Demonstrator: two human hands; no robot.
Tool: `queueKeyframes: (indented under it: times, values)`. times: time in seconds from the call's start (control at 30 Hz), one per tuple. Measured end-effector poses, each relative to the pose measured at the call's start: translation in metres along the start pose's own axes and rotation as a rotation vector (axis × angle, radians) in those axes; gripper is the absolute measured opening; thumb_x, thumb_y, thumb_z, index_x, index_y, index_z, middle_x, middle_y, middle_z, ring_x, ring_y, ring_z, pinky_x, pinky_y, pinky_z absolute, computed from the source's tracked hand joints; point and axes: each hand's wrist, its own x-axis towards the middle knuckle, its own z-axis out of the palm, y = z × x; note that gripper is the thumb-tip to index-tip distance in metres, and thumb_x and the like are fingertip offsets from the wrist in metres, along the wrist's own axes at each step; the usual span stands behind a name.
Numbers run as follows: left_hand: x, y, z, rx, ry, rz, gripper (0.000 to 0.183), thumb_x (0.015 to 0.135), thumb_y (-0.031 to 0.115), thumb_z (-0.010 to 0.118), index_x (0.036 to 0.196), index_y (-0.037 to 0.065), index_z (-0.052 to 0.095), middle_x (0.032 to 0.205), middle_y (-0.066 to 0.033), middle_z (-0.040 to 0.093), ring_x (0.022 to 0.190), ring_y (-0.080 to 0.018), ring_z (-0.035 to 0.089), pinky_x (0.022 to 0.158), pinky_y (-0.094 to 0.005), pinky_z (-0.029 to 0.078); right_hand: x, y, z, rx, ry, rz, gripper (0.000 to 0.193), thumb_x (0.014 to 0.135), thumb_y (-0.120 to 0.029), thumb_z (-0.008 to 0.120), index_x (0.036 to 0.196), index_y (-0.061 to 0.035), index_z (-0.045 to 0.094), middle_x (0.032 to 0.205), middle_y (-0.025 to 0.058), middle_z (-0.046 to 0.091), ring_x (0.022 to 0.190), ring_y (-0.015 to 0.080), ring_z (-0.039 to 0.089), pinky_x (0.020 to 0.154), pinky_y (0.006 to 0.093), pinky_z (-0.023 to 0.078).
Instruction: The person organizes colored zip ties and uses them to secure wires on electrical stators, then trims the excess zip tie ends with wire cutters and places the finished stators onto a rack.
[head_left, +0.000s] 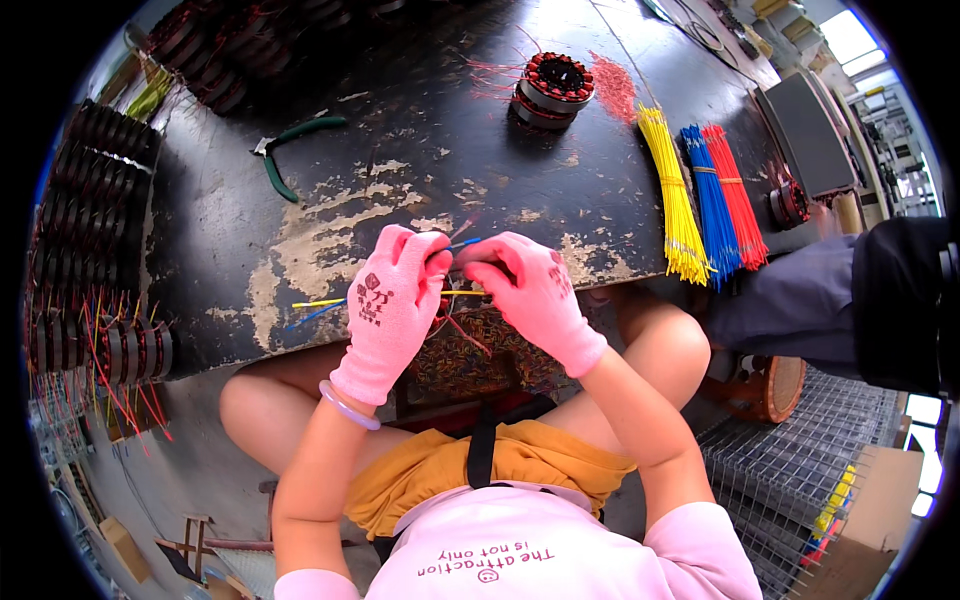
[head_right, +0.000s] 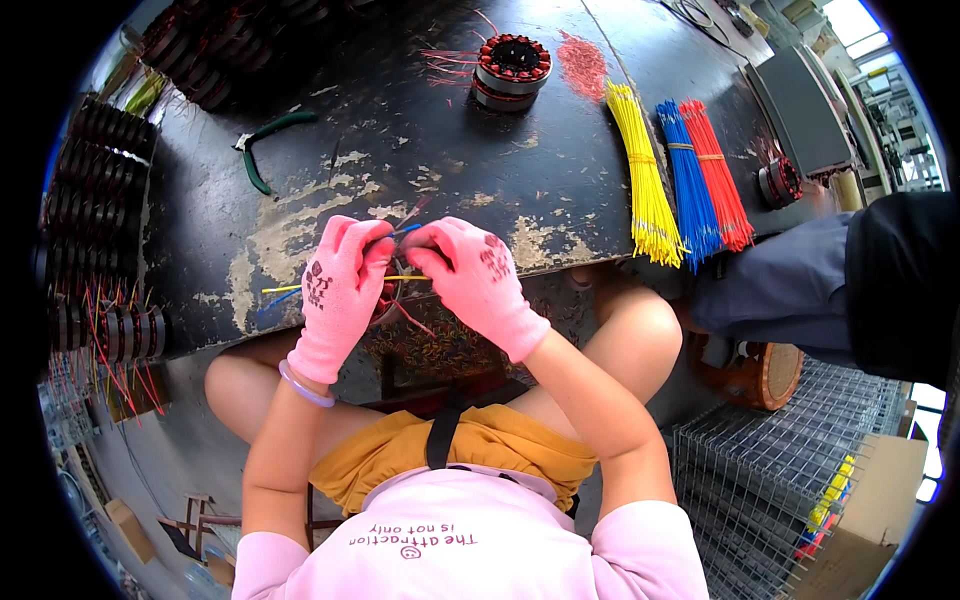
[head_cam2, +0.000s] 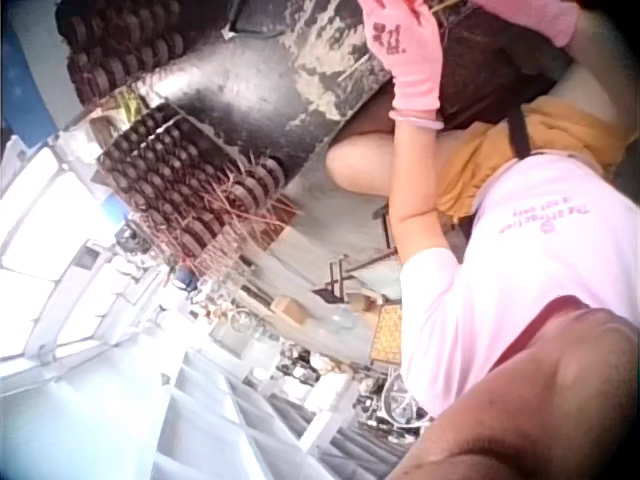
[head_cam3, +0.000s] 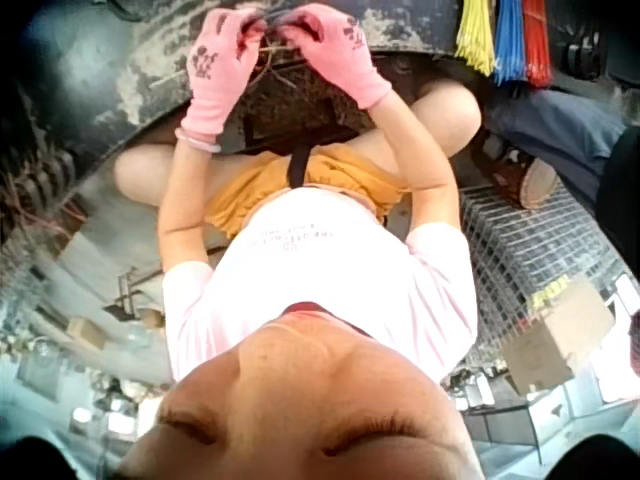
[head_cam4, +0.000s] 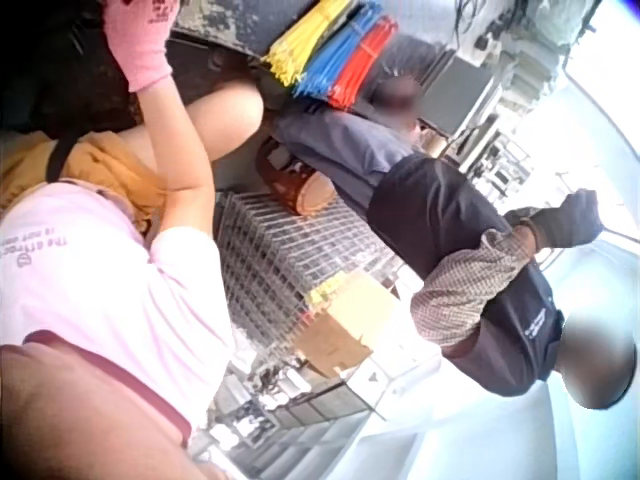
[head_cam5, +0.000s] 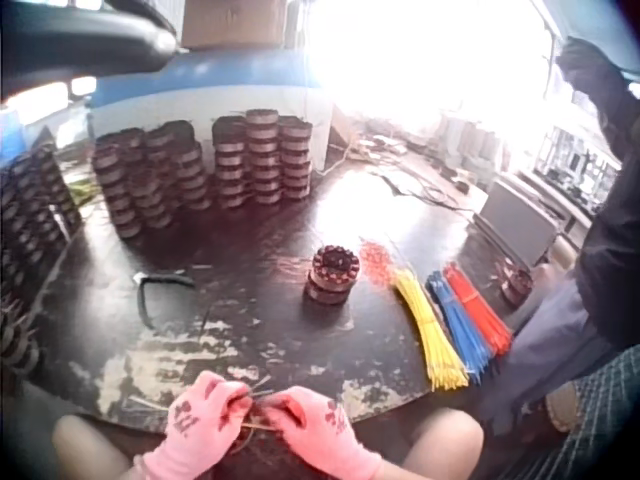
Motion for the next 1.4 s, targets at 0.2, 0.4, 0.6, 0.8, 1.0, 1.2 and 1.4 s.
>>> queueKeyframes:
  times: [0.2,0.4,0.6,0.8,1.0,1.2,1.4]
  values:
    - [0.013,0.002,-0.015,-0.039,-0.191,0.057,0.012,0.089,0.011,0.071,0.1,0.01,0.067,0.098,-0.0105,0.061,0.085,-0.0314,0.067,0.071,-0.0408,0.053,-0.012,-0.001,-0.013,-0.25,0.159,-0.252,0.018,0.083,-0.002,0.075,0.101,-0.0067,0.073,0.099,0.0081,0.07,0.087,0.0291,0.067,0.074,0.037,0.055]
    - [0.012,0.014,-0.019,0.042,-0.21,0.079,0.012,0.09,0.012,0.071,0.1,0.007,0.067,0.099,-0.0109,0.062,0.087,-0.0319,0.067,0.072,-0.0407,0.054,0.003,-0.013,-0.021,0.058,-0.077,-0.038,0.012,0.091,-0.007,0.068,0.102,-0.0043,0.069,0.097,0.0133,0.07,0.09,0.0316,0.069,0.077,0.037,0.054]
    - [0.006,0.014,-0.007,-0.065,-0.153,0.061,0.015,0.088,0.014,0.073,0.101,0.007,0.069,0.1,-0.0095,0.065,0.088,-0.0314,0.067,0.074,-0.0404,0.054,0.015,-0.016,-0.03,0.038,-0.152,0.036,0.016,0.093,-0.014,0.069,0.103,-0.0023,0.069,0.091,0.014,0.071,0.083,0.0271,0.07,0.075,0.0349,0.055]
    - [0.002,0.008,0.002,-0.073,-0.152,0.036,0.013,0.085,0.008,0.074,0.097,0.004,0.07,0.097,-0.0098,0.067,0.088,-0.0316,0.067,0.076,-0.0391,0.054,0.015,-0.005,-0.031,0.191,-0.143,0.257,0.028,0.09,-0.022,0.076,0.109,-0.0026,0.068,0.092,0.0087,0.073,0.079,0.0183,0.07,0.073,0.0316,0.055]
    - [0.004,0.009,0.004,-0.036,-0.142,0.082,0.012,0.086,0.01,0.071,0.097,0.004,0.07,0.099,-0.0088,0.068,0.089,-0.0315,0.067,0.076,-0.0387,0.054,-0.004,0.013,-0.03,-0.699,0.042,-0.517,0.051,0.078,-0.027,0.079,0.126,-0.0156,0.065,0.12,-0.0012,0.067,0.095,0.0163,0.066,0.078,0.0337,0.054]
    - [0.004,0.006,0.004,-0.024,-0.159,0.104,0.011,0.086,0.01,0.072,0.096,0.006,0.07,0.1,-0.0083,0.069,0.092,-0.0308,0.067,0.078,-0.0393,0.054,0.008,0.023,-0.028,-0.582,-0.119,-0.517,0.024,0.087,-0.023,0.071,0.108,-0.0125,0.07,0.098,-0.0003,0.069,0.082,0.0172,0.066,0.07,0.0325,0.053]
    - [0.004,0.005,0.001,-0.034,-0.185,0.112,0.012,0.085,0.009,0.072,0.096,0.006,0.069,0.1,-0.0089,0.069,0.093,-0.0312,0.068,0.08,-0.0403,0.055,0.012,0.01,-0.042,0.342,-0.493,0.379,0.017,0.094,-0.016,0.066,0.108,-0.0056,0.069,0.091,0.0047,0.07,0.079,0.0118,0.065,0.068,0.0277,0.05]
